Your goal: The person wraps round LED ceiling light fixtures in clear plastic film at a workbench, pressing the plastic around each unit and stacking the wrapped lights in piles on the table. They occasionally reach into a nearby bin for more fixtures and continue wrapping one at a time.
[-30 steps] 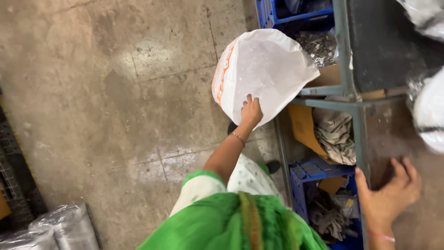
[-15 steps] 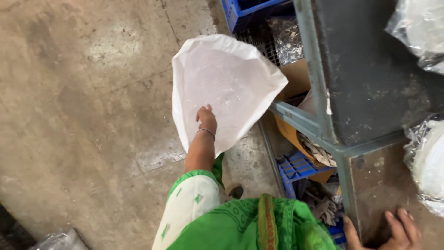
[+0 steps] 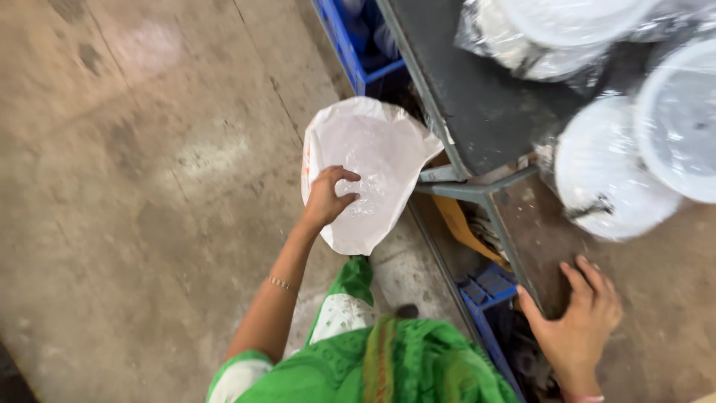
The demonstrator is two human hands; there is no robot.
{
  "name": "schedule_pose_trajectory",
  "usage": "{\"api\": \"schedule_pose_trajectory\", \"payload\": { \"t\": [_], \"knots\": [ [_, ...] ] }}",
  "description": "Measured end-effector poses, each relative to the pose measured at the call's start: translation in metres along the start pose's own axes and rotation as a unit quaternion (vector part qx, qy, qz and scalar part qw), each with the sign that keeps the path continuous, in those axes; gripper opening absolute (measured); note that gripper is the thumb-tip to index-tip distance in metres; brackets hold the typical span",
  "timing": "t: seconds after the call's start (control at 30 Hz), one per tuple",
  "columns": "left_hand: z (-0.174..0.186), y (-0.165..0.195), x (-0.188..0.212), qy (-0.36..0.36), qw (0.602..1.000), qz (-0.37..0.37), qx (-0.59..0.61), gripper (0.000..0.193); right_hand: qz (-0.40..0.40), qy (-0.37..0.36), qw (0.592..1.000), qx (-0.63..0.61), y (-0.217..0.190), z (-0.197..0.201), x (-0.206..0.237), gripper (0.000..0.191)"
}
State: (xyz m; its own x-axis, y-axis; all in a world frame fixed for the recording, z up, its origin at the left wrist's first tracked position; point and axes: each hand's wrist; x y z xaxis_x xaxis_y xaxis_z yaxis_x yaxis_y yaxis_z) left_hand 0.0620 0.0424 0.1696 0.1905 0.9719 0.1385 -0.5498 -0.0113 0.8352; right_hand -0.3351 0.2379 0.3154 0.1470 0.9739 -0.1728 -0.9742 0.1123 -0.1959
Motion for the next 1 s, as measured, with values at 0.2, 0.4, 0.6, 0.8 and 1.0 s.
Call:
{"api": "schedule_pose_trajectory", "payload": {
  "t": [0.2,0.4,0.6,0.8,1.0],
  "knots": [
    [0.053,0.139,0.067,-0.011,0.924,0.016,0.381,0.054,0.026,0.020,0.999,-0.034,-0.021,0.016,-0.012,0.075],
    [-0.002,0.241,0.136,-0.204,0.830,-0.001,0.520,0.050,0.084,0.063,0.865,-0.490,-0.034,0.062,0.013,0.091],
    [-0.104,0.273,0.169,-0.184,0.823,-0.022,0.537,0.021,-0.080,0.091,0.841,-0.527,0.032,0.112,0.091,0.022],
    [-0.187,0.311,0.189,-0.173,0.762,0.026,0.623,0.013,-0.232,0.193,0.783,-0.544,0.109,0.131,0.188,0.020],
    [-0.237,0.371,0.198,-0.141,0.836,-0.045,0.529,0.015,-0.318,0.009,0.834,-0.450,0.132,0.126,0.258,0.025]
  ]
}}
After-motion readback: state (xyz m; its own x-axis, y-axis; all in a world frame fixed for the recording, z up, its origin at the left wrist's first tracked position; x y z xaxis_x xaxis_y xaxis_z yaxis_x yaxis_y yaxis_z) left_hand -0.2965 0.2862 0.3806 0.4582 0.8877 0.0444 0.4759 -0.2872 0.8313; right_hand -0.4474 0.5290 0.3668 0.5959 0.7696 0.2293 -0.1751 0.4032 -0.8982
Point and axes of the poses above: each hand's wrist, its own x-axis away from the middle knuckle, its own z-axis out of the back of the hand, y = z × x, and after that the axes turned 2 degrees about z, right-handed
